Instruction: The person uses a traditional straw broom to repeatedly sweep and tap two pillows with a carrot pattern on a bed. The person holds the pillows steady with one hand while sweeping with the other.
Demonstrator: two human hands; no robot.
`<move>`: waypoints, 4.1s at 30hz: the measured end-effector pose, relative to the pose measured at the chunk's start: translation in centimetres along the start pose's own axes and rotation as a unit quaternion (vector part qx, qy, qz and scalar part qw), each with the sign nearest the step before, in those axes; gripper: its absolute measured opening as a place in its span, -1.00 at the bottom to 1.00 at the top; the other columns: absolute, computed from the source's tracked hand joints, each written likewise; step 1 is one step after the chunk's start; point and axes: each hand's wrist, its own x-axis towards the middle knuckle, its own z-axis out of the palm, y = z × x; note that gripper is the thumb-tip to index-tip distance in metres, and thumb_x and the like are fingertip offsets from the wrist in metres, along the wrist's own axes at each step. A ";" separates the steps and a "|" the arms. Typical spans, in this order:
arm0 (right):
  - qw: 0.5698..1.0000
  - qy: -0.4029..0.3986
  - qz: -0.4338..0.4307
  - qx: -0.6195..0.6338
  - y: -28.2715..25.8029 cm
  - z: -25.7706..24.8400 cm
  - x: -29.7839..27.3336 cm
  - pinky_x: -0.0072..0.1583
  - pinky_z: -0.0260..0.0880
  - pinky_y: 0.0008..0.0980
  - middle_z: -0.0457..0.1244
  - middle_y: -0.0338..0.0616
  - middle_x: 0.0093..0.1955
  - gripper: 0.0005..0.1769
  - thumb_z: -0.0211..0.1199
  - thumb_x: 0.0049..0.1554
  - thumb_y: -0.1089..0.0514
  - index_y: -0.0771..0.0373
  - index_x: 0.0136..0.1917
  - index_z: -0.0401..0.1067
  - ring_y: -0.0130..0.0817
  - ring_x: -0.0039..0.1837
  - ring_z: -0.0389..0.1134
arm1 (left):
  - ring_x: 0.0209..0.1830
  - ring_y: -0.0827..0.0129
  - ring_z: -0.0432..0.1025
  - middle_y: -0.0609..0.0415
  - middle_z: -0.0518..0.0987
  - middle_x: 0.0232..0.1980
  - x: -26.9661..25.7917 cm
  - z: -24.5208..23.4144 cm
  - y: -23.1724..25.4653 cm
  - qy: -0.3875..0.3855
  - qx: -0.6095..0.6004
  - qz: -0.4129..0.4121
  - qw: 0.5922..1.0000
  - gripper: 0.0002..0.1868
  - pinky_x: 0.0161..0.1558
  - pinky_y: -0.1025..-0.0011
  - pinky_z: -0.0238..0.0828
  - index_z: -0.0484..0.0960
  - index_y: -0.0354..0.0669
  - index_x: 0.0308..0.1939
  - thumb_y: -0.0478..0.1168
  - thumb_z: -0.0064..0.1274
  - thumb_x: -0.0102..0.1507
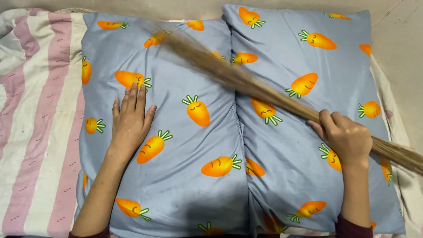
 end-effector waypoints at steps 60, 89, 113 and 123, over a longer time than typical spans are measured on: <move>0.991 -0.113 0.053 0.042 -0.8 -5.1 0.3 -0.38 0.10 -0.37 0.22 -0.53 -0.32 -0.42 -0.04 0.33 -0.64 -0.18 -0.01 0.33 -0.39 -0.38 0.30 | 0.61 -0.18 0.00 -0.25 -0.01 0.67 -0.3 -0.8 0.6 -0.020 -0.006 -0.001 1.000 -0.26 0.44 -0.27 -0.14 0.07 -0.23 0.61 0.15 -0.37 0.47; 0.974 -0.185 0.089 0.097 0.2 -5.6 -0.9 -0.35 0.22 -0.20 0.30 -0.43 -0.28 -0.48 -0.04 0.36 -0.54 -0.12 0.00 0.30 -0.16 -0.30 0.41 | 0.62 -0.17 -0.02 -0.25 0.02 0.66 -0.2 -0.6 0.8 -0.018 -0.013 -0.002 1.000 -0.27 0.44 -0.33 -0.19 0.07 -0.24 0.60 0.15 -0.38 0.47; 0.995 -0.088 0.001 0.056 0.6 -3.8 -3.8 -0.28 0.06 -0.43 0.17 -0.52 -0.27 -0.35 0.01 0.47 -0.69 -0.15 -0.04 0.31 -0.46 -0.31 0.25 | 0.62 -0.23 -0.02 -0.32 0.02 0.65 -0.7 -2.1 1.3 -0.041 -0.010 0.012 0.999 -0.33 0.43 -0.35 -0.15 0.08 -0.35 0.61 0.02 -0.30 0.54; 0.984 -0.160 0.081 0.011 -0.1 -4.7 -2.9 -0.30 0.14 -0.33 0.22 -0.49 -0.25 -0.34 0.00 0.65 -0.63 -0.09 0.05 0.26 -0.28 -0.32 0.30 | 0.62 -0.23 -0.01 -0.33 0.02 0.65 -0.5 -2.7 1.9 -0.036 -0.008 0.013 0.999 -0.35 0.43 -0.35 -0.12 0.07 -0.38 0.61 -0.02 -0.27 0.55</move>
